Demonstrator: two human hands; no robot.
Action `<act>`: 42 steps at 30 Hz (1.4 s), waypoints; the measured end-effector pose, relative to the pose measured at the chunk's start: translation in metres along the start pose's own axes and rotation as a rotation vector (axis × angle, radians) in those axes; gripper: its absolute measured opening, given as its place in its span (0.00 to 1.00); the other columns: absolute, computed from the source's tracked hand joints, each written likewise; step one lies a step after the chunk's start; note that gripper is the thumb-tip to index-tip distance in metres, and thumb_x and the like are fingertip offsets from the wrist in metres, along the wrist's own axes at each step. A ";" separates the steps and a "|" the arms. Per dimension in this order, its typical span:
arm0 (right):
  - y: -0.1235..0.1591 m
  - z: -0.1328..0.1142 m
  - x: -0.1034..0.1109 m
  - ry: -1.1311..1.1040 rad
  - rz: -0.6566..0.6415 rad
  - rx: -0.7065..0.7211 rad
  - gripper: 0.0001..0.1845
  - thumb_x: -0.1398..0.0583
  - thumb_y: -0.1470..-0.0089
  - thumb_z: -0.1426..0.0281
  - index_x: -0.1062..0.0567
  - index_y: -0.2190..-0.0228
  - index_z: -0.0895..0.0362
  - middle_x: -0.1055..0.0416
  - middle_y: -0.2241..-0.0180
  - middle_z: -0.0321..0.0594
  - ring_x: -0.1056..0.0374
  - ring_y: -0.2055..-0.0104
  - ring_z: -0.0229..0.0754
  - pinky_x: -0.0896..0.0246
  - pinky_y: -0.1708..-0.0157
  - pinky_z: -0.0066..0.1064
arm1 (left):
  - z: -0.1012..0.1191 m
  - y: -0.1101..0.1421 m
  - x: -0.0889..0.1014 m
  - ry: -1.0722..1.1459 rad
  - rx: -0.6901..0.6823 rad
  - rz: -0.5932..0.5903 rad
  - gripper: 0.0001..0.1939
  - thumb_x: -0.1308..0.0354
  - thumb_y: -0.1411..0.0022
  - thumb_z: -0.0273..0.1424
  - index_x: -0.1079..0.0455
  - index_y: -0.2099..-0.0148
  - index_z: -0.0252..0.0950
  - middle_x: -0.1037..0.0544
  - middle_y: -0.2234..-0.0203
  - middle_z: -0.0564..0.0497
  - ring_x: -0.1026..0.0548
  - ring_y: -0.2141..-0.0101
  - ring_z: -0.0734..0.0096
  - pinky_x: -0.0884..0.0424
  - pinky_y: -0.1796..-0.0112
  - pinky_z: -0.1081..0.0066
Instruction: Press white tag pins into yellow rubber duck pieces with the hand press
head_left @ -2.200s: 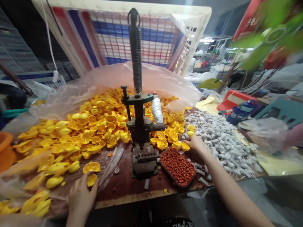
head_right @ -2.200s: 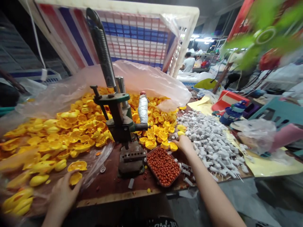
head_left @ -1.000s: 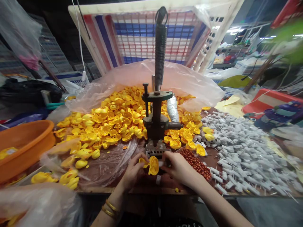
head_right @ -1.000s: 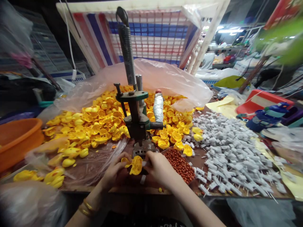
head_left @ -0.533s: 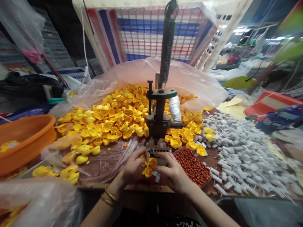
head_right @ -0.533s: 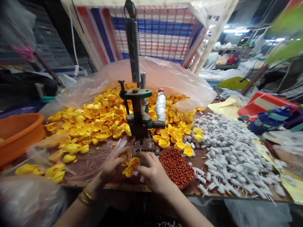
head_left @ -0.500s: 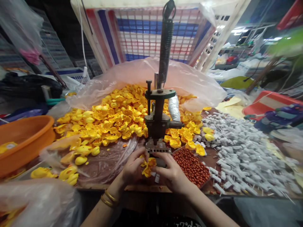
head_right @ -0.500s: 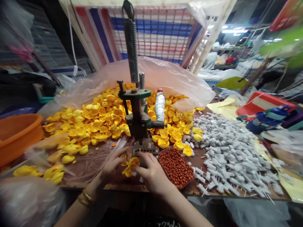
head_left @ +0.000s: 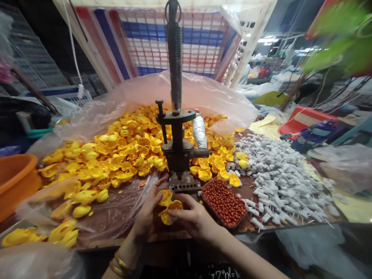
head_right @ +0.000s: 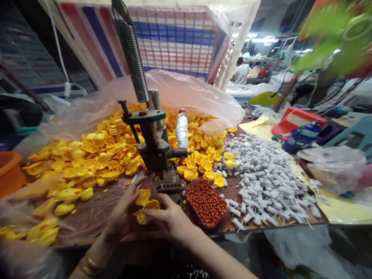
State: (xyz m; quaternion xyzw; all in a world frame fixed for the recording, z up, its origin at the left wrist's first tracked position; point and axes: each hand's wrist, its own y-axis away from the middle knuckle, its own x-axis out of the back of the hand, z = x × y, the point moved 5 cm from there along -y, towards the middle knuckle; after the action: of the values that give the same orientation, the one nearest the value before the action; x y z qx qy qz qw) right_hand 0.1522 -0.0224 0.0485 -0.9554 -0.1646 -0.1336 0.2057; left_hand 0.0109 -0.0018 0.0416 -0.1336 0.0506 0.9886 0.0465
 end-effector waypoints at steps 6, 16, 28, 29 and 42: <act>-0.001 0.010 0.032 0.142 0.024 -0.047 0.13 0.40 0.48 0.76 0.26 0.59 0.57 0.27 0.62 0.42 0.29 0.59 0.41 0.34 0.58 0.30 | -0.024 0.016 0.001 -0.281 -0.108 -0.006 0.18 0.32 0.51 0.34 0.23 0.55 0.40 0.23 0.56 0.45 0.28 0.52 0.57 0.34 0.49 0.63; -0.002 0.066 0.091 0.654 0.021 -0.391 0.09 0.45 0.50 0.79 0.25 0.71 0.59 0.28 0.66 0.43 0.31 0.63 0.41 0.39 0.61 0.30 | -0.037 0.002 0.024 0.078 0.087 0.316 0.21 0.26 0.63 0.34 0.21 0.62 0.33 0.19 0.65 0.45 0.22 0.64 0.65 0.27 0.60 0.69; -0.021 0.011 0.017 -0.065 0.217 -0.145 0.09 0.43 0.57 0.78 0.24 0.73 0.57 0.25 0.73 0.36 0.30 0.70 0.37 0.36 0.69 0.25 | -0.028 0.005 0.002 0.267 0.152 0.306 0.20 0.26 0.64 0.33 0.21 0.65 0.30 0.19 0.70 0.46 0.24 0.70 0.71 0.28 0.65 0.74; -0.022 0.013 0.015 -0.097 0.234 -0.160 0.08 0.42 0.57 0.77 0.24 0.73 0.57 0.25 0.74 0.36 0.30 0.71 0.37 0.35 0.69 0.26 | -0.027 0.006 0.001 0.271 0.153 0.302 0.20 0.25 0.64 0.33 0.21 0.65 0.30 0.19 0.69 0.46 0.24 0.70 0.72 0.28 0.65 0.75; -0.018 0.017 0.005 -0.314 0.360 -0.283 0.10 0.34 0.57 0.66 0.28 0.79 0.57 0.27 0.78 0.35 0.33 0.75 0.36 0.36 0.73 0.26 | -0.026 0.006 0.000 0.321 0.174 0.257 0.17 0.26 0.62 0.34 0.21 0.69 0.31 0.20 0.73 0.48 0.25 0.72 0.74 0.28 0.67 0.75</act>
State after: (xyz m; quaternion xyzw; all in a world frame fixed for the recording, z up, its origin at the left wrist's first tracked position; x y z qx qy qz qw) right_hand 0.1529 0.0016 0.0413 -0.9975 -0.0019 0.0330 0.0624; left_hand 0.0167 -0.0109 0.0172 -0.2773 0.1589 0.9444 -0.0772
